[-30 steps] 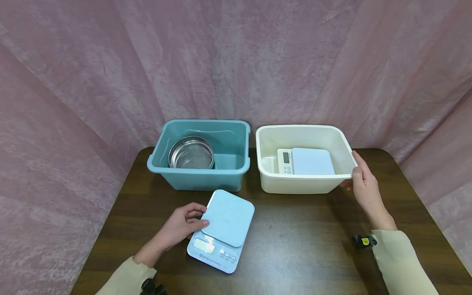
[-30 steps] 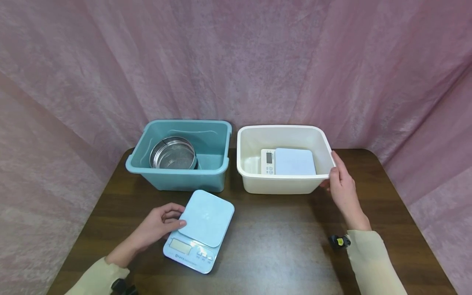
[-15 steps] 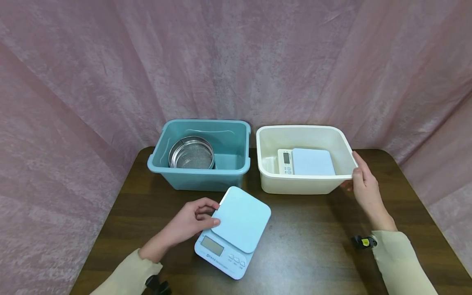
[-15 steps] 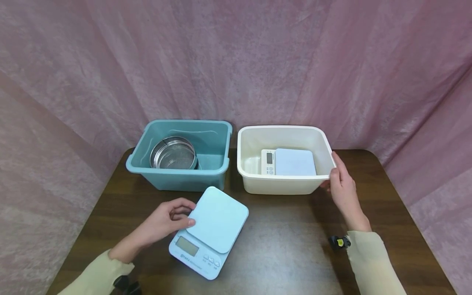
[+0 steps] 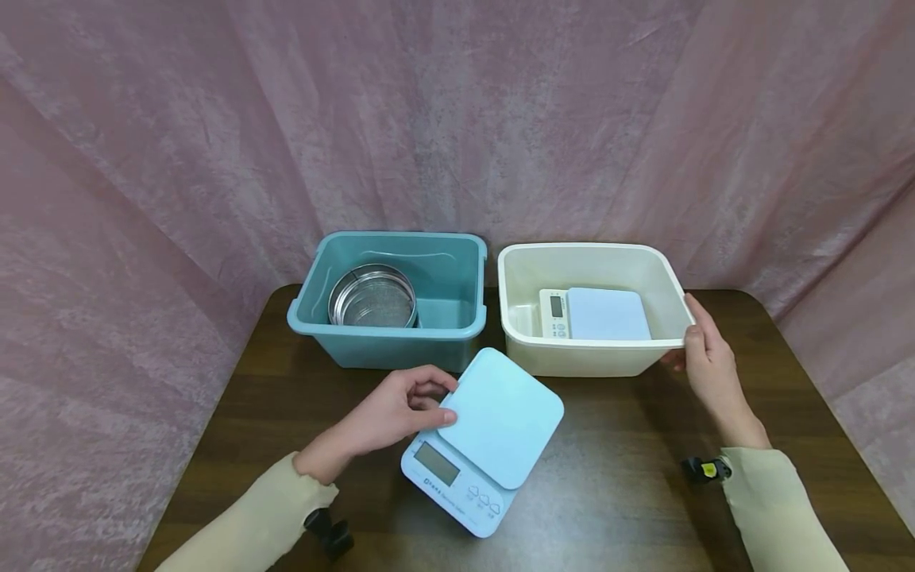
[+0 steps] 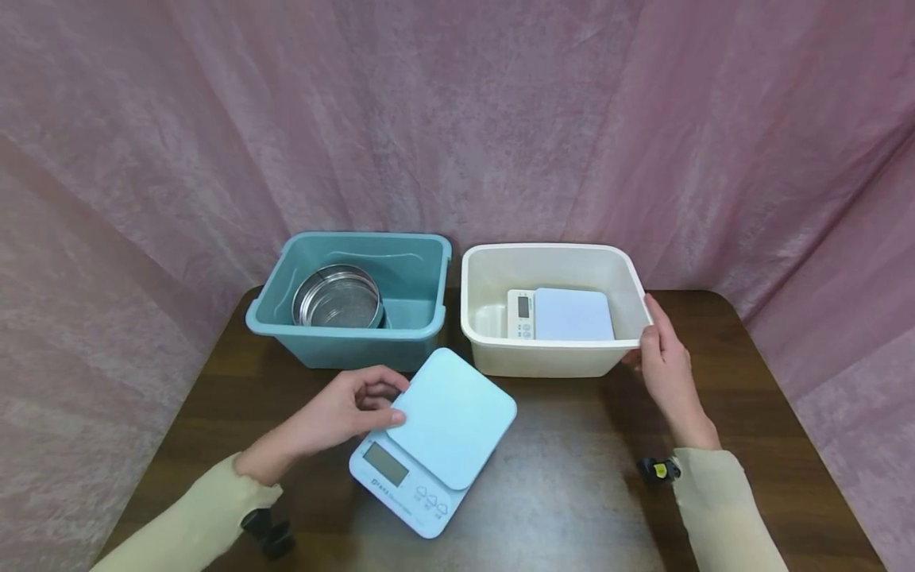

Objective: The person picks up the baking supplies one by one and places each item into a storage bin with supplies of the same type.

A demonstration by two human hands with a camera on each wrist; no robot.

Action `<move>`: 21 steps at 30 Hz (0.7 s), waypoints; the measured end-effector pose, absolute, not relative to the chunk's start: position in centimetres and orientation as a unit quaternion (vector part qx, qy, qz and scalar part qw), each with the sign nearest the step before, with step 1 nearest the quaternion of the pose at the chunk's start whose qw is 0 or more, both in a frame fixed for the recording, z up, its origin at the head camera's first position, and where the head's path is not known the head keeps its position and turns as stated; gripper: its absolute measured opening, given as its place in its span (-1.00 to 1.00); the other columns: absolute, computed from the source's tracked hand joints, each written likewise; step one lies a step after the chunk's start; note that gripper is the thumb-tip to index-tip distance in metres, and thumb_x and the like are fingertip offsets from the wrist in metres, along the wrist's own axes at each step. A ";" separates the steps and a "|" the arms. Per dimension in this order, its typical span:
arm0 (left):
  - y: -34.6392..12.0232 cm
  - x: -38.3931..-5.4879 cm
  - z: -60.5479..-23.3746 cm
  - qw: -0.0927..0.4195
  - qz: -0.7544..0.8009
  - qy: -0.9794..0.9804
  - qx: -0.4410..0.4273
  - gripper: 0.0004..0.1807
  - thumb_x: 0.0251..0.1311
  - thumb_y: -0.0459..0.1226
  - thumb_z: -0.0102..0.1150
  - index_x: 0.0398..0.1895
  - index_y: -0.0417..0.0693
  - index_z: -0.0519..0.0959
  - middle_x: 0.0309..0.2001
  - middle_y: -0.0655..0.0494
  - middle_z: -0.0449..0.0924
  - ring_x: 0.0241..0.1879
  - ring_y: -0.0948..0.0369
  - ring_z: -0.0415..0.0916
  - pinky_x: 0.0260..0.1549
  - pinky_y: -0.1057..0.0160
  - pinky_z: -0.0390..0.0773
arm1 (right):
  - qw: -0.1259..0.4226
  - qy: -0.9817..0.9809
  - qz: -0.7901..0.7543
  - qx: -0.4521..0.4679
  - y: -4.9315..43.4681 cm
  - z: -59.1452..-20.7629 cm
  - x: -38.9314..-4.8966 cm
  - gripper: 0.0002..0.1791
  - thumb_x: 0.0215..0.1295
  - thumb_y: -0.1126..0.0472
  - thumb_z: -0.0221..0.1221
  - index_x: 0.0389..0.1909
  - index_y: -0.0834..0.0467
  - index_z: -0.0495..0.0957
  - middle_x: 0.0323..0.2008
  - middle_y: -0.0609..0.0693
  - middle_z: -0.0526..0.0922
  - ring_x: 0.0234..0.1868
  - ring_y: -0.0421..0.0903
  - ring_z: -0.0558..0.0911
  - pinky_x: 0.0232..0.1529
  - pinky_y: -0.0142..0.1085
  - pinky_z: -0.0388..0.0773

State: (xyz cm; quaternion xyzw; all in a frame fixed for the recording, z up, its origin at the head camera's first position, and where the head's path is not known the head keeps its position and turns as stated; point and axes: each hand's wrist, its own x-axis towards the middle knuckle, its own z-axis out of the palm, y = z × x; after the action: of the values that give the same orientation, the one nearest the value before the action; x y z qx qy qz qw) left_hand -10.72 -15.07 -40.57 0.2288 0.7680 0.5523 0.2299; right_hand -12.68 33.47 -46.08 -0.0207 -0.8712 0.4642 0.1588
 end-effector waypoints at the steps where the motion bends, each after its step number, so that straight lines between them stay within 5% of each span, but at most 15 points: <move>1: -14.8 -10.8 -40.2 0.230 0.550 0.769 0.232 -0.58 0.32 -0.27 0.42 0.19 -0.17 0.58 0.08 -0.09 0.70 -0.06 0.08 0.72 -0.04 0.12 0.71 | 0.158 -0.871 0.464 -0.022 33.5 -46.1 -12.7 -0.39 0.65 0.14 -0.30 0.65 0.06 0.13 -0.32 -0.27 0.54 -0.50 -0.23 0.64 -0.47 -0.44 0.54; 7: -13.5 -11.9 -37.7 0.218 0.540 0.769 0.264 -0.57 0.32 -0.30 0.41 0.21 -0.19 0.57 0.10 -0.09 0.70 -0.03 0.09 0.71 -0.01 0.13 0.70 | 0.157 -0.871 0.464 -0.024 33.5 -46.1 -12.6 -0.39 0.65 0.13 -0.30 0.66 0.05 0.12 -0.29 -0.23 0.54 -0.49 -0.22 0.64 -0.47 -0.44 0.54; 15: -11.4 -14.2 -35.0 0.198 0.538 0.770 0.279 -0.58 0.32 -0.30 0.41 0.21 -0.16 0.59 0.13 -0.07 0.69 -0.02 0.11 0.70 -0.08 0.13 0.70 | 0.157 -0.873 0.460 -0.021 33.5 -46.1 -12.5 -0.39 0.67 0.13 -0.32 0.67 0.02 0.08 0.03 0.33 0.53 -0.48 -0.25 0.59 -0.46 -0.43 0.55; 21: -9.8 -15.9 -33.6 0.199 0.558 0.755 0.281 -0.60 0.34 -0.35 0.37 0.20 -0.22 0.56 0.14 -0.13 0.68 -0.02 0.05 0.73 -0.09 0.11 0.71 | 0.161 -0.874 0.459 -0.018 33.4 -46.2 -12.5 -0.40 0.67 0.14 -0.31 0.66 0.03 0.10 -0.01 0.27 0.55 -0.49 -0.22 0.62 -0.47 -0.41 0.56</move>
State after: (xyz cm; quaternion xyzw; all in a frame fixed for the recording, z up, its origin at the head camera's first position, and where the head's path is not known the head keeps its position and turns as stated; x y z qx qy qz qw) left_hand -15.91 -9.80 -33.56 0.2809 0.7550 0.5581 0.1989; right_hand -12.52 33.42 -46.16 -0.0180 -0.8737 0.4587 0.1611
